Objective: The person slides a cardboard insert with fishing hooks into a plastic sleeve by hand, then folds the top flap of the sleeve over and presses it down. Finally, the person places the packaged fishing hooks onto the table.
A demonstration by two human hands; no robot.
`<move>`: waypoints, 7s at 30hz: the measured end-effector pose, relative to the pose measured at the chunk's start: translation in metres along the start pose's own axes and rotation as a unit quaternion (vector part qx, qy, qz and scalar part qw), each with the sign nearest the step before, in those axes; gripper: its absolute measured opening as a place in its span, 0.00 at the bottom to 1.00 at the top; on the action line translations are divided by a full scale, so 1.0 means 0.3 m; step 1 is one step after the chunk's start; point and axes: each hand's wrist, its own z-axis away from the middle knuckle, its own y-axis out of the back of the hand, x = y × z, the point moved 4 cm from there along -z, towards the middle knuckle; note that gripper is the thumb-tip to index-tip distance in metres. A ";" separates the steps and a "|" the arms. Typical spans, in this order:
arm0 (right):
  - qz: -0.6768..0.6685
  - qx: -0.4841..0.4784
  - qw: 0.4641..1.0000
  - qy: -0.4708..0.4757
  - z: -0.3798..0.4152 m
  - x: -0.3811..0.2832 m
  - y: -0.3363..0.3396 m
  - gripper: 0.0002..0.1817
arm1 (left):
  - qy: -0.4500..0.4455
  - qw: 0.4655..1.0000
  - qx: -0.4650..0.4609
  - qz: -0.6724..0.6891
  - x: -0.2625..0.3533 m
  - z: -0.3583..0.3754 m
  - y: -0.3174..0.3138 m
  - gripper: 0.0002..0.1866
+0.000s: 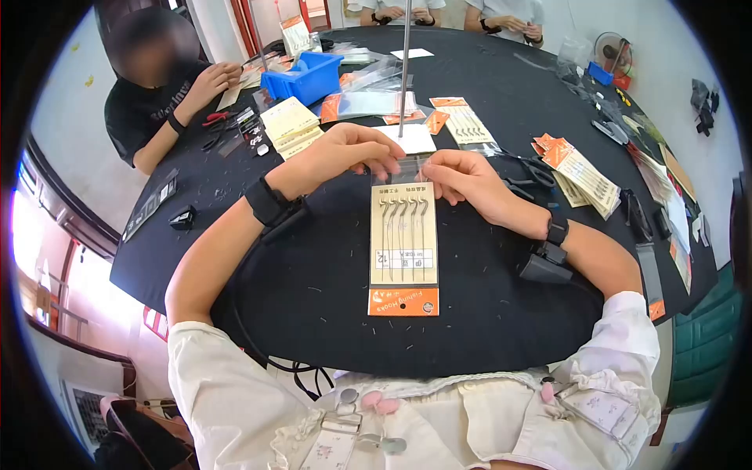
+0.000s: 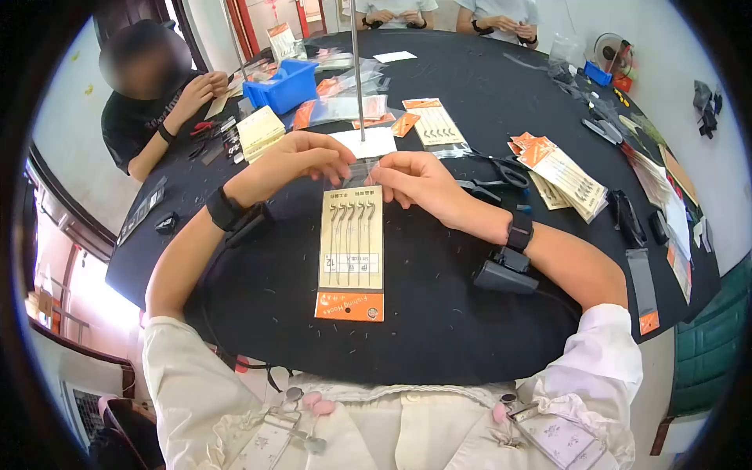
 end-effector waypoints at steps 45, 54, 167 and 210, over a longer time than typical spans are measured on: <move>0.049 -0.002 0.997 0.062 0.003 -0.024 -0.005 0.10 | -0.049 0.995 -0.088 0.009 0.002 -0.003 -0.036 0.10; 0.020 0.039 0.997 0.066 0.001 -0.022 0.019 0.09 | -0.045 0.999 -0.022 -0.008 0.020 0.007 -0.024 0.13; -0.082 0.080 0.993 0.039 0.007 -0.028 0.035 0.17 | -0.063 0.998 -0.015 0.008 0.020 0.001 -0.026 0.10; -0.011 0.056 0.997 0.045 0.007 -0.014 0.026 0.12 | -0.092 0.995 -0.002 -0.032 0.022 0.002 -0.038 0.11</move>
